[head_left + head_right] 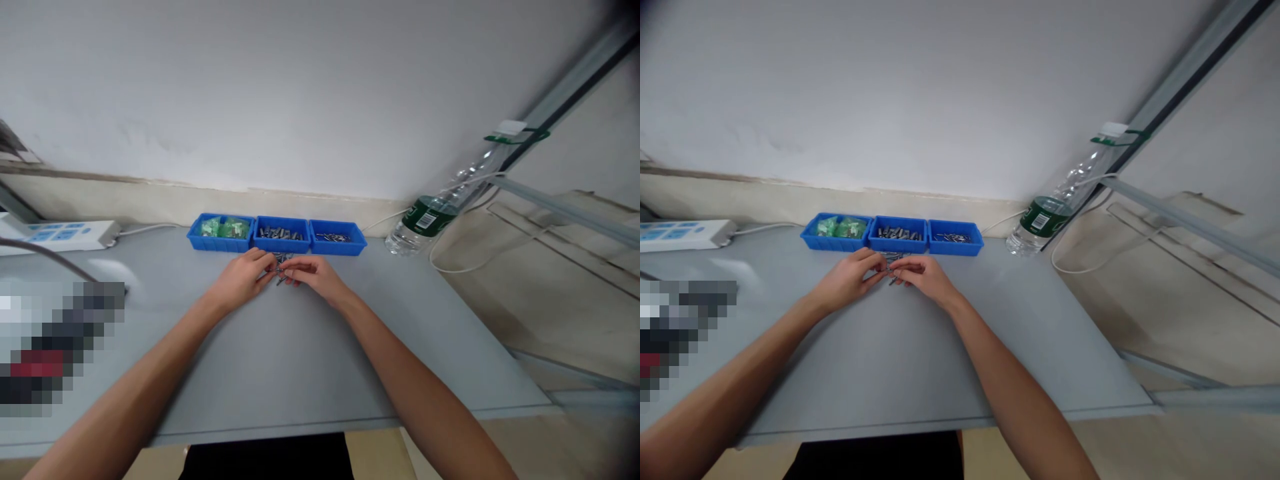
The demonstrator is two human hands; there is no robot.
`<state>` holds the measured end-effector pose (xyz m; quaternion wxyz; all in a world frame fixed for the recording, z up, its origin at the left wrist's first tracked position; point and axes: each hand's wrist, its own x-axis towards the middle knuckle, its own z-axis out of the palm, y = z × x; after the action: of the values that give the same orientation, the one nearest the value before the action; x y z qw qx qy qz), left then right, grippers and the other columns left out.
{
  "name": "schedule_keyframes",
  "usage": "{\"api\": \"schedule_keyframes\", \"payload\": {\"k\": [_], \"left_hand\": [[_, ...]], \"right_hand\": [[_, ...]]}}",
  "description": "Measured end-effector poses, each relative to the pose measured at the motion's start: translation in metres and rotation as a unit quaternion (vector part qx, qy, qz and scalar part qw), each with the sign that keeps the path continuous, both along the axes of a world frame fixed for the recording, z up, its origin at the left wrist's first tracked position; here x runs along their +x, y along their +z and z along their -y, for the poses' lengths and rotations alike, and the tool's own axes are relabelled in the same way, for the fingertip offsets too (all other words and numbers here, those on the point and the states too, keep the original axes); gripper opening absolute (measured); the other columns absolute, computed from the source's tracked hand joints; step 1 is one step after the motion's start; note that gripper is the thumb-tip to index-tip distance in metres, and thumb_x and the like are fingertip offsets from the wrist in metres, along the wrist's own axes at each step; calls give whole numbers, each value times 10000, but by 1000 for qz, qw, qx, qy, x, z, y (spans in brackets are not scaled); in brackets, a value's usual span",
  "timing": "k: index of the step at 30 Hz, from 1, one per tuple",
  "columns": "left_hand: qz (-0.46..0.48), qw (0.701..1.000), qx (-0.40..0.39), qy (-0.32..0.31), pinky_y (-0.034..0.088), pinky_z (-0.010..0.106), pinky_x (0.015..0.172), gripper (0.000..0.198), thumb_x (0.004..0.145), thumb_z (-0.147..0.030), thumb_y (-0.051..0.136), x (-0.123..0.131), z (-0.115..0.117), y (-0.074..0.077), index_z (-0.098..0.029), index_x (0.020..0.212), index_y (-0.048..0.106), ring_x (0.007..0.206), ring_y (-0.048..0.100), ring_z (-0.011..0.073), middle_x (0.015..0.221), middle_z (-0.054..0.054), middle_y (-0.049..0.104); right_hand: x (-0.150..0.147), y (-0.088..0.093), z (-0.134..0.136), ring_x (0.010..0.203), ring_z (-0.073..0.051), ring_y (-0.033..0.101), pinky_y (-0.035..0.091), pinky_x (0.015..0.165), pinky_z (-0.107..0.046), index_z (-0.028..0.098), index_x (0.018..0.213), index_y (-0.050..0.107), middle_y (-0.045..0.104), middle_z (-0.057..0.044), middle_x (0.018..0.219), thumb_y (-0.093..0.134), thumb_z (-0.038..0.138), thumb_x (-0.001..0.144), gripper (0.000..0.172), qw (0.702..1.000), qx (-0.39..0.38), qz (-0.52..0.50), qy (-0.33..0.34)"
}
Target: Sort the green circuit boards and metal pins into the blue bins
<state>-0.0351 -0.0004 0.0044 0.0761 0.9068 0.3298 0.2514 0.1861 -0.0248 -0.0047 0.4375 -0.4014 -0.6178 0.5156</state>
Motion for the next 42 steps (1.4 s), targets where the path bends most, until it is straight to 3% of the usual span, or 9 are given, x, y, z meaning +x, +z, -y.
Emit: {"api": "schedule_keyframes", "payload": {"k": [5, 9, 12, 15, 25, 30, 37, 42], "left_hand": [[-16, 1000, -6, 7, 539, 415, 907, 189, 1000, -275, 565, -1, -2, -4, -199, 1144, 659, 1063, 626, 279, 1109, 108, 698], [-47, 999, -5, -7, 502, 490, 1017, 291, 1029, -220, 459, 0, -6, -8, -185, 1220, 676, 1112, 637, 286, 1189, 122, 715], [-58, 998, -2, -34, 502, 485, 1033, 300, 1020, -190, 458, 0, -8, -11, -180, 1182, 710, 1110, 656, 274, 1197, 113, 736], [-53, 998, -10, -35, 527, 482, 995, 294, 1015, -194, 464, 0, -8, -11, -179, 1098, 746, 1055, 677, 277, 1136, 122, 756], [-68, 996, -28, 49, 546, 404, 839, 242, 923, -167, 507, -11, -15, -11, -207, 797, 710, 923, 671, 279, 836, 93, 726], [-59, 993, -44, 89, 518, 360, 739, 171, 902, -141, 498, -10, -12, -10, -213, 937, 649, 788, 644, 237, 853, 76, 669], [-83, 989, -57, 105, 543, 424, 828, 266, 903, -163, 508, -9, -11, -10, -162, 1141, 625, 916, 648, 289, 956, 123, 668], [-79, 988, -35, 126, 545, 414, 812, 182, 951, -248, 531, -10, -14, -14, -168, 1063, 651, 917, 641, 287, 974, 123, 672]], "right_hand": [[2, 7, 1, 791, -187, 708, 537, 734, -322, 233, 927, 817, 796, -52, 893, 763, 366, 753, 225, 999, -7, 10, -45], [9, 11, -3, 738, -183, 682, 530, 710, -328, 221, 890, 807, 791, -60, 849, 747, 364, 720, 231, 986, -15, -27, -166], [15, 11, -7, 813, -196, 698, 534, 725, -333, 223, 979, 795, 798, -77, 1022, 718, 325, 698, 309, 957, -5, -74, -279], [19, 9, -10, 926, -222, 717, 545, 750, -340, 231, 1098, 767, 749, -92, 1247, 700, 282, 669, 437, 938, -11, -102, -332], [16, 4, -11, 850, -205, 711, 536, 725, -345, 238, 1079, 751, 724, -101, 1261, 658, 306, 689, 407, 949, -13, -77, -304], [15, 3, -11, 796, -189, 689, 526, 710, -342, 227, 1045, 751, 735, -101, 1211, 662, 314, 663, 402, 952, -17, -79, -297], [13, 5, -9, 748, -171, 670, 513, 690, -331, 218, 1020, 746, 749, -91, 1162, 678, 301, 639, 396, 953, -27, -92, -288], [13, 4, -10, 733, -162, 672, 520, 681, -326, 225, 1017, 748, 755, -84, 1151, 677, 299, 653, 379, 955, -26, -84, -283]]}}
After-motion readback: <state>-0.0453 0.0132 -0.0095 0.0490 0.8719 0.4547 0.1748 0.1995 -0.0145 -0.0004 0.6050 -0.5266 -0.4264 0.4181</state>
